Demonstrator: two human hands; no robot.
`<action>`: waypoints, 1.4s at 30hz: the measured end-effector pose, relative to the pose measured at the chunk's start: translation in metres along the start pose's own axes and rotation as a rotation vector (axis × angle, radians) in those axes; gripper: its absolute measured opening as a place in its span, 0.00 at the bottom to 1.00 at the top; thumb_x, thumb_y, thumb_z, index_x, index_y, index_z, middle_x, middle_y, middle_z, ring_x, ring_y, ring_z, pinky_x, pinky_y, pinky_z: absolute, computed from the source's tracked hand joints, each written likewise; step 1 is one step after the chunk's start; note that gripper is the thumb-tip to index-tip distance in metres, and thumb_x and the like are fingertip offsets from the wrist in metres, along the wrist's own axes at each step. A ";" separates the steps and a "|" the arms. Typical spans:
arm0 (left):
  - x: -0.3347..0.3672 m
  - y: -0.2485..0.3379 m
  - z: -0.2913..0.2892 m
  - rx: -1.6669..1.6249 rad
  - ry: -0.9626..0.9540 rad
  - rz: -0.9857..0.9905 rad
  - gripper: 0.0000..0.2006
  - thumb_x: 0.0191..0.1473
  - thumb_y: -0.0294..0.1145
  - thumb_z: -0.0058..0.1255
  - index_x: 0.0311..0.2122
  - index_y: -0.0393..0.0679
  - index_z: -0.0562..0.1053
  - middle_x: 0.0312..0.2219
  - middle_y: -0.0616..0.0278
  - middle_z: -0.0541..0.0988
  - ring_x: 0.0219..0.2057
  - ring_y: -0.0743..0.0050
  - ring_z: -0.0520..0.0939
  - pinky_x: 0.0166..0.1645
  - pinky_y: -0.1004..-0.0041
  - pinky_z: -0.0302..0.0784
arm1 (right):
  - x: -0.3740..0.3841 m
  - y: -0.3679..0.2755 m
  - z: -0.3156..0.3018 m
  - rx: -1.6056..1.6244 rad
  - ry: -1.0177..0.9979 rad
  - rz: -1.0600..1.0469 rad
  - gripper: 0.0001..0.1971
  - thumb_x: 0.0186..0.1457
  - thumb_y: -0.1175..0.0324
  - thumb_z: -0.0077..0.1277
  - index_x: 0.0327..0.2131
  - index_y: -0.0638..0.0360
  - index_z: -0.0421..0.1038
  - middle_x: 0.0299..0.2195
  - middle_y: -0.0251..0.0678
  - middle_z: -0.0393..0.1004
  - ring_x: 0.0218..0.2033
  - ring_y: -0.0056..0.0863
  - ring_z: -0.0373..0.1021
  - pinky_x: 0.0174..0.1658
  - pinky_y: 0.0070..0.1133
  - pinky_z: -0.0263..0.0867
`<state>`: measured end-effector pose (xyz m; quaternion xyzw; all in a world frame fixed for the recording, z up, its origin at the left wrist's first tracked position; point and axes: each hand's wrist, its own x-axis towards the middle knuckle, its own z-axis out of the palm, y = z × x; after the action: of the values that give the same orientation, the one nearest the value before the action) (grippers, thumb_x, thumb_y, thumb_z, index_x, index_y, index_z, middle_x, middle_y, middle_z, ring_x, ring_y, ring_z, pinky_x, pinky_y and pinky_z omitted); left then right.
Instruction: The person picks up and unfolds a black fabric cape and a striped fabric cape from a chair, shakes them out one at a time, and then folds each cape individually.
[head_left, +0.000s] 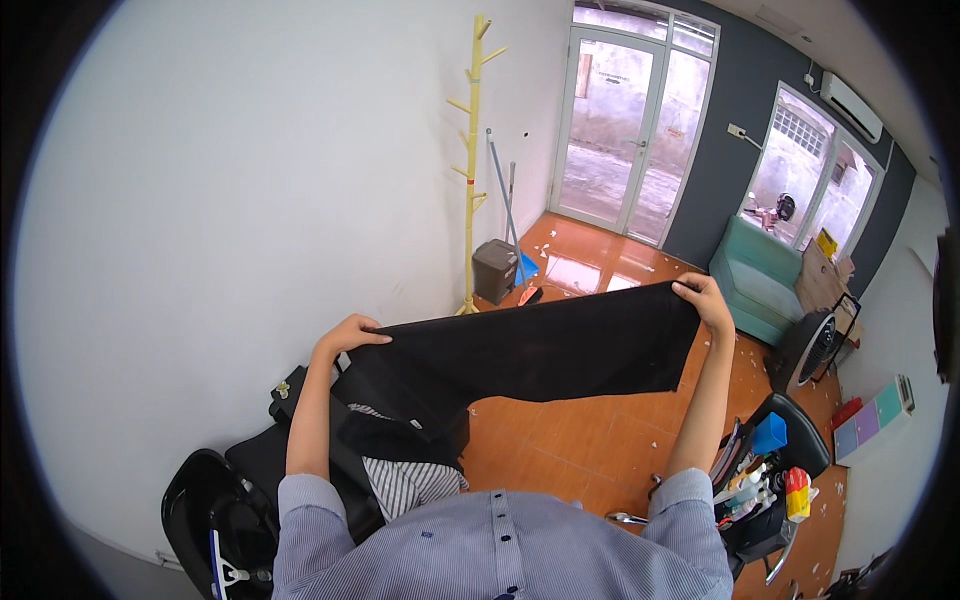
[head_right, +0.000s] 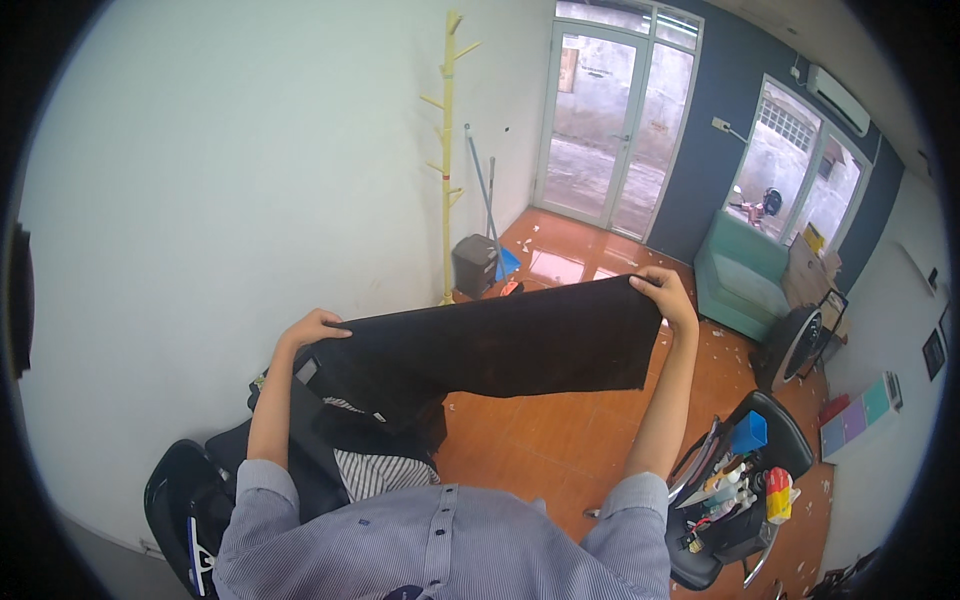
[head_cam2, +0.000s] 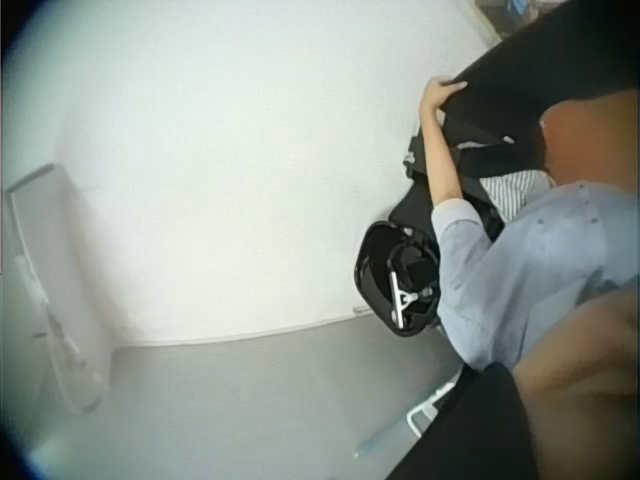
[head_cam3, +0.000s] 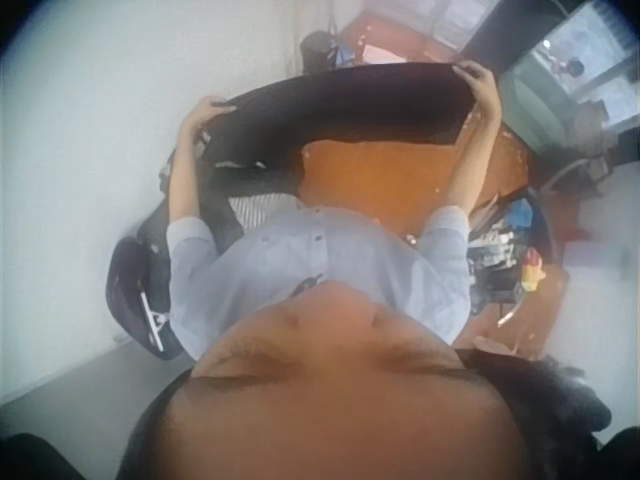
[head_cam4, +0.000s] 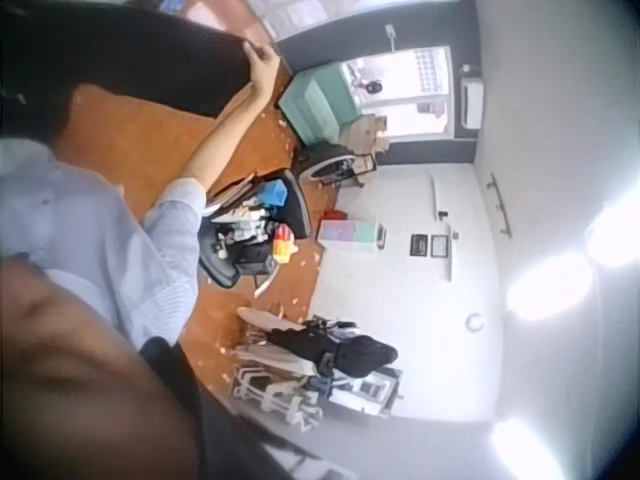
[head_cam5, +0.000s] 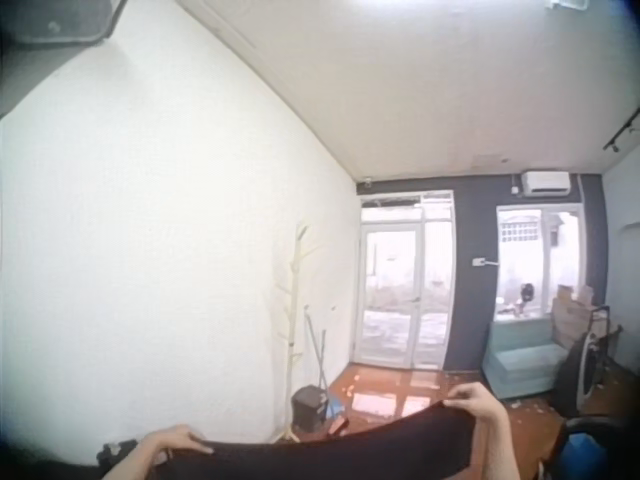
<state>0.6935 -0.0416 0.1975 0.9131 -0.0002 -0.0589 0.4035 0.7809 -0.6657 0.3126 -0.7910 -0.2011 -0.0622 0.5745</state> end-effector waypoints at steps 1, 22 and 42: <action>-0.002 -0.005 0.000 -0.090 -0.016 -0.023 0.16 0.42 0.45 0.61 0.20 0.43 0.74 0.16 0.74 0.71 0.23 0.82 0.68 0.31 0.76 0.60 | -0.005 0.006 -0.002 0.066 -0.021 0.045 0.08 0.49 0.70 0.55 0.28 0.66 0.73 0.25 0.31 0.74 0.26 0.16 0.68 0.32 0.15 0.63; 0.042 0.124 0.238 -1.463 -0.162 -0.262 0.13 0.56 0.34 0.41 0.45 0.41 0.66 0.39 0.56 0.75 0.40 0.61 0.78 0.45 0.61 0.75 | -0.077 0.043 0.234 0.415 0.181 0.257 0.15 0.58 0.66 0.45 0.42 0.68 0.70 0.36 0.36 0.74 0.36 0.21 0.69 0.40 0.19 0.64; 0.030 0.175 0.306 -1.442 -0.165 -0.241 0.07 0.54 0.22 0.39 0.40 0.38 0.63 0.36 0.52 0.72 0.39 0.58 0.76 0.40 0.61 0.78 | -0.138 0.060 0.194 -0.307 0.053 -0.143 0.14 0.48 0.78 0.50 0.41 0.66 0.70 0.40 0.48 0.73 0.47 0.40 0.68 0.47 0.25 0.65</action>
<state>0.6982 -0.3871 0.1192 0.4071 0.1087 -0.1570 0.8932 0.6521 -0.5338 0.1496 -0.8511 -0.2300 -0.1539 0.4462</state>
